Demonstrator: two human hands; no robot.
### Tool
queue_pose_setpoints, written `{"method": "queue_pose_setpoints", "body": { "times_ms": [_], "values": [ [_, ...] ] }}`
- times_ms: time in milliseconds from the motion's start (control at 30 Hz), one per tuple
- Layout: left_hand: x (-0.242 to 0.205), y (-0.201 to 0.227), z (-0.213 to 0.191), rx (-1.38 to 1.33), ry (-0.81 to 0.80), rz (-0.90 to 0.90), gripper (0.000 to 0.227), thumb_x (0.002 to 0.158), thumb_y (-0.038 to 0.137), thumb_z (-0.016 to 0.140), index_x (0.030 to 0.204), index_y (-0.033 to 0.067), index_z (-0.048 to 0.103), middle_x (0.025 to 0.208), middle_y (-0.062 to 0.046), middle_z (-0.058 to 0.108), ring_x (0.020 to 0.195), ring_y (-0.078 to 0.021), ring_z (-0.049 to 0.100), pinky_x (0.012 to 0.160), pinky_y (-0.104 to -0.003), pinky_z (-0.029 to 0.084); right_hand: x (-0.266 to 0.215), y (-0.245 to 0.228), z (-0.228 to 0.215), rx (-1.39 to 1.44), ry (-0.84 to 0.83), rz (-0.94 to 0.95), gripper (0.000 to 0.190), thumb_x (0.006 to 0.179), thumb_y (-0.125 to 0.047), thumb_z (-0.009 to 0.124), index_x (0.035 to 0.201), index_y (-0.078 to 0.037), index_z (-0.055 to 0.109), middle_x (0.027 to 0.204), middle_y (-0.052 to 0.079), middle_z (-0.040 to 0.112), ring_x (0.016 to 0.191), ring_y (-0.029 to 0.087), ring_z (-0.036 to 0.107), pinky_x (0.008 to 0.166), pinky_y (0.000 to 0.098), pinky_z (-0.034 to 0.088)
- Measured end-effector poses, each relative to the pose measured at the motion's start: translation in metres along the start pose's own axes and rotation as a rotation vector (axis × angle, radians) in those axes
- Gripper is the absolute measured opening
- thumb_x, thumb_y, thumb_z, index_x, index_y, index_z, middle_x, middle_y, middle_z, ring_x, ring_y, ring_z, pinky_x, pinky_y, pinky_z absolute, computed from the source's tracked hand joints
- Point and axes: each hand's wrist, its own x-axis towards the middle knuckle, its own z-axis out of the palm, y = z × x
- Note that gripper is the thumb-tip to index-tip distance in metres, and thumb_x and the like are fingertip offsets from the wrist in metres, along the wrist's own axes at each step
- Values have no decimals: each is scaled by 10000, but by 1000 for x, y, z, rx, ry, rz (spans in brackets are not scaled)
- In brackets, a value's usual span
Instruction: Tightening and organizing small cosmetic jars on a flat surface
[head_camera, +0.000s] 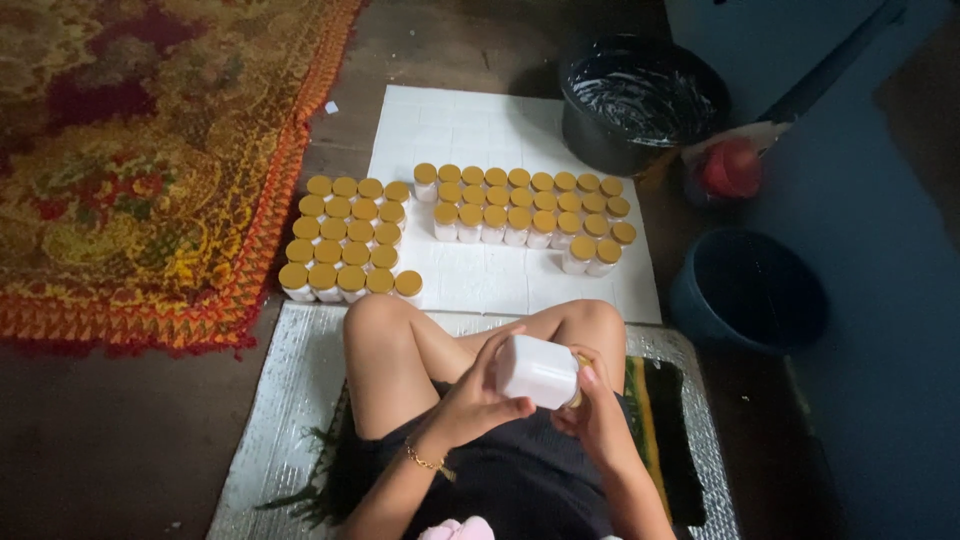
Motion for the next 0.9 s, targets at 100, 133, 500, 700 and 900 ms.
{"method": "queue_pose_setpoints", "body": {
  "times_ms": [100, 133, 500, 700, 900],
  "values": [
    [-12, -5, 18, -40, 268, -96, 718, 771, 178, 799, 1387, 73, 447, 1284, -187, 609, 1158, -296, 627, 916, -351, 558, -8, -9, 5, -108, -44, -9, 492, 1023, -293, 376, 1451, -87, 508, 913, 169, 545, 619, 182, 420, 527, 309, 366],
    [-14, -5, 22, -40, 269, -95, 718, 771, 178, 799, 1387, 73, 447, 1284, -187, 609, 1158, -296, 627, 916, -351, 558, -8, -4, 3, -109, -45, -8, 492, 1023, -293, 376, 1451, -87, 508, 913, 169, 545, 619, 182, 420, 527, 309, 366],
    [-21, -1, 31, 146, 376, 7, 723, 803, 269, 799, 1377, 55, 415, 1313, -226, 599, 1152, -353, 696, 891, -399, 640, -27, -31, 23, -838, 110, -703, 159, 856, -38, 729, 996, -30, 803, 1081, 90, 605, 892, 173, 606, 734, 271, 519],
    [-19, -11, 30, 110, 392, 19, 749, 806, 274, 802, 1399, 36, 410, 1292, -221, 601, 1124, -322, 691, 882, -362, 625, -24, -19, 12, -855, 25, -717, 145, 851, -5, 698, 990, -44, 711, 1260, 119, 528, 982, 206, 604, 815, 301, 553],
    [-20, -24, 13, -243, 416, -171, 738, 818, 166, 748, 1444, 54, 374, 1325, -231, 563, 1110, -365, 704, 827, -338, 648, -18, -15, 0, -489, -202, -611, 403, 991, -220, 553, 1341, -26, 502, 1441, 160, 380, 1327, 308, 467, 1038, 436, 483]
  ]
}}
